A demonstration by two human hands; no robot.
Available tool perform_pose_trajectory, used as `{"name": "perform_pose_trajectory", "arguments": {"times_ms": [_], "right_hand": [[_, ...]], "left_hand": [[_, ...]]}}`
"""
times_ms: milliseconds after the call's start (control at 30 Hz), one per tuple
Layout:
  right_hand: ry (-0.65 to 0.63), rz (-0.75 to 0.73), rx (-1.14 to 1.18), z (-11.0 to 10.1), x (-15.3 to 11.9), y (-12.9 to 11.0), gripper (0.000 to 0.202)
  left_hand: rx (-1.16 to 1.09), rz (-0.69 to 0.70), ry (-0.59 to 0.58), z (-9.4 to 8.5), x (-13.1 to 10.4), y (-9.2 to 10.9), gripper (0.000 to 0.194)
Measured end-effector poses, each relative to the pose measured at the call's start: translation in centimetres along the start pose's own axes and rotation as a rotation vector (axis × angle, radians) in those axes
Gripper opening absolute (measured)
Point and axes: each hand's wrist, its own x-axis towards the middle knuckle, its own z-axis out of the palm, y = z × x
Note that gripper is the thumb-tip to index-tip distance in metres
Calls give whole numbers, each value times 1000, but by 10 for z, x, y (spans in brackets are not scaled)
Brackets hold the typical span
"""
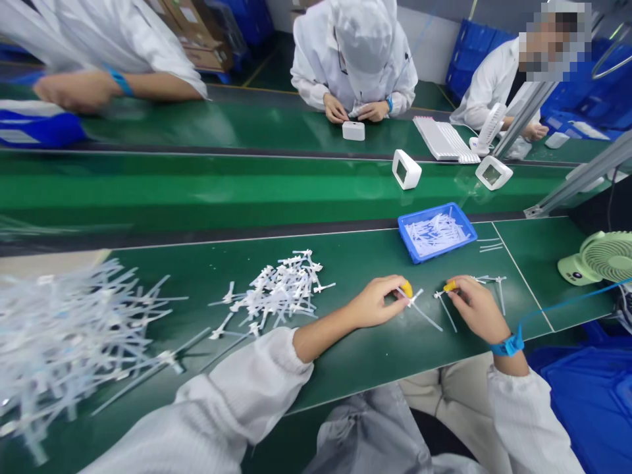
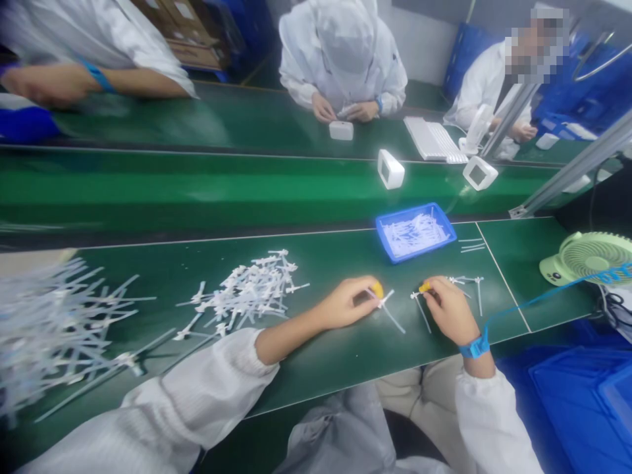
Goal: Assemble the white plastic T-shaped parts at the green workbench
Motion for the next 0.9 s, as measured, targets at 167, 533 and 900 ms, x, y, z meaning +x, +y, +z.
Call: {"name": "perform_pose_trajectory", "arguments": {"times_ms": [167,533,900], "right_hand": [[-42,0,-8,11,-6,-12,17],[45,295,473,13,-36,-14,26],[147,385,674,33,-49,-17,28]], "left_hand": [[426,-8,80,-5,2,-6,10],[612,156,-157,28,-14,21,24],[593,117,-294,43,-22,17,43]]}}
